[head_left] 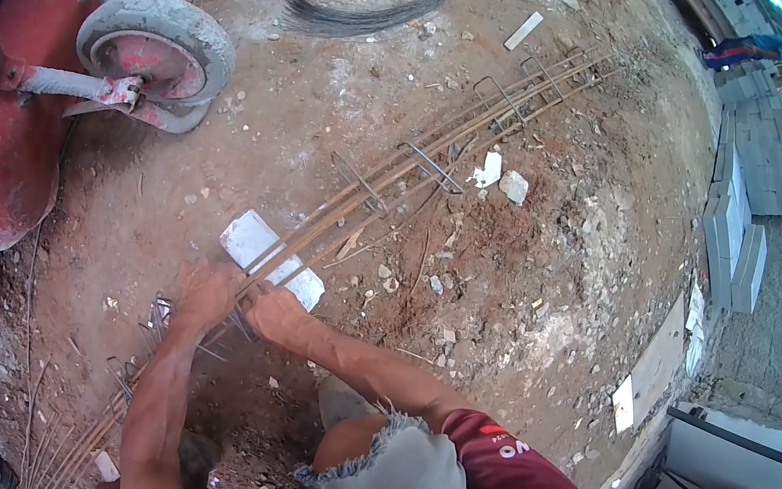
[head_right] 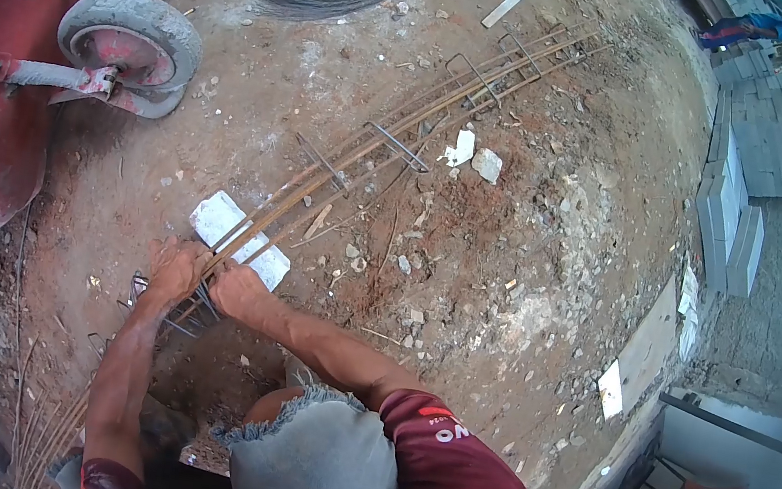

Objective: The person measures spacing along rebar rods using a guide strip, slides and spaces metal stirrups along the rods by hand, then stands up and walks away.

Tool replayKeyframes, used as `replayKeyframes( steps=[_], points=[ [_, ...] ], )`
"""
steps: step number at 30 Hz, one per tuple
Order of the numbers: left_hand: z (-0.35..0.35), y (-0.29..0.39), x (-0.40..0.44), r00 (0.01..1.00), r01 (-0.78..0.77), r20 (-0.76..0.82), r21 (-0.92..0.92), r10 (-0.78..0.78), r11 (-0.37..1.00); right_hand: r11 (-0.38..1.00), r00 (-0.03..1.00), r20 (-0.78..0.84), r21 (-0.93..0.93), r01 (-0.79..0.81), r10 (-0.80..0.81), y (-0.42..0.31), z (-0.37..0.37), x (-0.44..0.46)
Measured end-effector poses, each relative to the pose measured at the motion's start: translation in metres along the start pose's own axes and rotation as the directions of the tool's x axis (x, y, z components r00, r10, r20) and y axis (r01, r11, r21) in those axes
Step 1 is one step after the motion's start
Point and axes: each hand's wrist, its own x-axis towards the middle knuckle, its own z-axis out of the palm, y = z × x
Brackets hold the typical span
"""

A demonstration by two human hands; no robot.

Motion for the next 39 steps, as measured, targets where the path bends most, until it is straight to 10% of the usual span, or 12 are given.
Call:
replayKeyframes(
  steps=[4, 10, 12, 23, 26, 30, 33, 39],
  points=[
    [-0.001, 0.003, -0.003, 0.996, -0.050, -0.068, 0.007, 0.050, 0.999, 0.997, 0.998, 0.047, 0.061, 0.044, -0.047, 0.000, 0.008, -0.006],
    [-0.004, -0.009, -0.004, 0.979, -0.120, -0.151, 0.102, 0.135, 0.987, 0.980, 0.919, -0.350, 0.012, 0.197, -0.180, -0.006, 0.003, -0.005],
    [-0.004, -0.013, 0.004, 0.977, -0.153, -0.121, 0.172, 0.175, 0.973, 0.990, 0.991, -0.022, 0.053, 0.132, -0.131, -0.005, -0.004, -0.002],
    [0.016, -0.005, 0.002, 0.992, 0.015, -0.124, 0.145, 0.003, 0.989, 0.996, 0.995, -0.025, -0.023, 0.092, -0.092, -0.018, -0.047, -0.018],
    [0.017, -0.002, -0.001, 0.990, 0.025, -0.143, 0.090, -0.012, 0.996, 0.993, 0.941, 0.320, -0.001, 0.114, -0.108, -0.032, -0.059, -0.037],
    [0.017, -0.011, -0.015, 0.966, 0.081, -0.249, 0.014, -0.075, 0.997, 0.958, 0.963, 0.208, 0.265, 0.114, -0.172, -0.036, -0.037, -0.053],
    [-0.003, -0.056, -0.047, 0.822, 0.221, -0.546, 0.046, -0.161, 0.974, 0.944, 0.965, 0.173, 0.298, 0.139, -0.197, -0.021, -0.035, -0.050],
    [-0.115, -0.169, -0.251, 0.695, 0.650, -0.363, -0.055, -0.621, 0.758, 0.929, 0.933, 0.317, 0.368, 0.045, -0.171, -0.036, -0.035, -0.025]
  ],
)
